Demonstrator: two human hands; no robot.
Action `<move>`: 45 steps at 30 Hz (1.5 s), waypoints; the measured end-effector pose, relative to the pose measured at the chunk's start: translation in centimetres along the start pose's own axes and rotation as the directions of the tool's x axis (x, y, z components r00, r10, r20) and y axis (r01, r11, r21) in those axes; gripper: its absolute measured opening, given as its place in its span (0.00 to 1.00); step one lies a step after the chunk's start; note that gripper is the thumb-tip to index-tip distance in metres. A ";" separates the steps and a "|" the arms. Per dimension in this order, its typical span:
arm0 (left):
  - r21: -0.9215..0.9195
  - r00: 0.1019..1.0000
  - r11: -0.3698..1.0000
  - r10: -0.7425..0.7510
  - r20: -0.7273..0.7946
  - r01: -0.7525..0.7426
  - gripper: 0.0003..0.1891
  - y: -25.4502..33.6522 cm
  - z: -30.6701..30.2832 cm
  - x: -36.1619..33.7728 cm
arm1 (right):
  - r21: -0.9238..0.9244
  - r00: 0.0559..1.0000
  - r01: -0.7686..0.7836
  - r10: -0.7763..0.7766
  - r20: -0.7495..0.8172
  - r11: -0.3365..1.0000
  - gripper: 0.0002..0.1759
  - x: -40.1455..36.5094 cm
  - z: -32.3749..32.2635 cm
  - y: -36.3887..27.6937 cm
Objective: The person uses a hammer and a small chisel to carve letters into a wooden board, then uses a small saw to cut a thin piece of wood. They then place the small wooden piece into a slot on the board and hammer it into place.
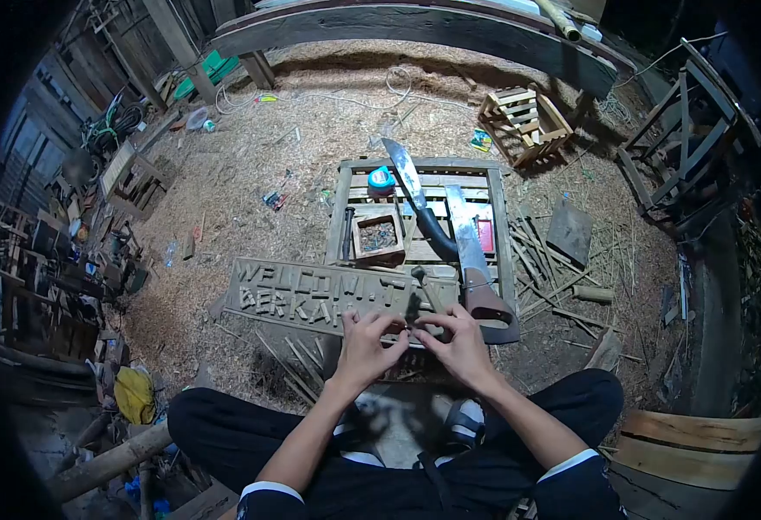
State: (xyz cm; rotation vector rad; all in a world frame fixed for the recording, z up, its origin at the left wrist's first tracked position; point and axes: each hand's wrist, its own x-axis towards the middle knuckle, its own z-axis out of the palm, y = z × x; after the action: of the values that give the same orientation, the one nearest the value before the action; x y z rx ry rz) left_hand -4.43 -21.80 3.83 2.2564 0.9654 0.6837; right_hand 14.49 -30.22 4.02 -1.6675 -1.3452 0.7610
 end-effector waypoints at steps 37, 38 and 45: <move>0.019 0.997 0.998 -0.060 -0.057 0.061 0.06 -3.5 2.3 -0.8 | -0.268 0.999 -0.020 0.026 0.019 0.963 0.11 -0.6 2.2 2.6; 0.016 0.996 0.998 -0.065 -0.057 0.066 0.06 -3.4 2.4 -0.8 | -0.274 1.000 -0.012 0.018 0.018 0.962 0.11 -0.9 2.1 2.7; 0.011 0.997 0.998 -0.054 -0.061 0.055 0.06 -3.4 2.8 -1.1 | -0.310 0.999 0.033 -0.027 0.024 0.950 0.11 -0.9 2.6 2.6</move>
State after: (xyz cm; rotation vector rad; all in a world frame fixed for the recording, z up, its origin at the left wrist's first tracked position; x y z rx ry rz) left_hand -4.87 -21.57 -0.64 2.2225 1.0593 0.7279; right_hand 13.25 -30.65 0.45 -1.8805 -1.5640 0.5696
